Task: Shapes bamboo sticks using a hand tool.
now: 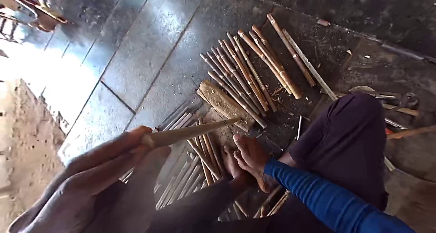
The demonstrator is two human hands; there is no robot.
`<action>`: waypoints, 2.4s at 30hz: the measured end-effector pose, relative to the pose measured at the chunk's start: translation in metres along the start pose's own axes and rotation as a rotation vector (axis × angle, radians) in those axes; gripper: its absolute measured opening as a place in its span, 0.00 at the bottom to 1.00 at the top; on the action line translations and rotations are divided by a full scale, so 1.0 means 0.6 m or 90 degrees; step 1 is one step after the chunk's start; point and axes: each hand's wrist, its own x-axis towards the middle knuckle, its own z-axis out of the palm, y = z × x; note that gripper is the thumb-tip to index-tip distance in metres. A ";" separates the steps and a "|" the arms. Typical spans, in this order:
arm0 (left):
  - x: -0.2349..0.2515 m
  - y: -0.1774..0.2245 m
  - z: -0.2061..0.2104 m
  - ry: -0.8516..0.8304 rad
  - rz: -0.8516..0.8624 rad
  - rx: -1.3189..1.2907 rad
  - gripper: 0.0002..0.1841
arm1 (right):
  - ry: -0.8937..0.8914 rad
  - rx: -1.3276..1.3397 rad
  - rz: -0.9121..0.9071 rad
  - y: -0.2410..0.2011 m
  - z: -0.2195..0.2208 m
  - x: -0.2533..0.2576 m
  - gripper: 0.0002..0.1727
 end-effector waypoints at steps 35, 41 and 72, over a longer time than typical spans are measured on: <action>0.013 -0.008 0.007 -0.071 0.006 0.062 0.13 | -0.036 -0.020 -0.009 -0.001 -0.019 0.029 0.37; 0.019 -0.011 0.001 -0.113 0.013 0.036 0.14 | -0.017 -0.040 -0.009 0.001 -0.020 0.036 0.38; 0.018 -0.003 0.010 -0.143 -0.009 -0.083 0.08 | 0.016 0.015 -0.043 0.013 -0.018 0.038 0.33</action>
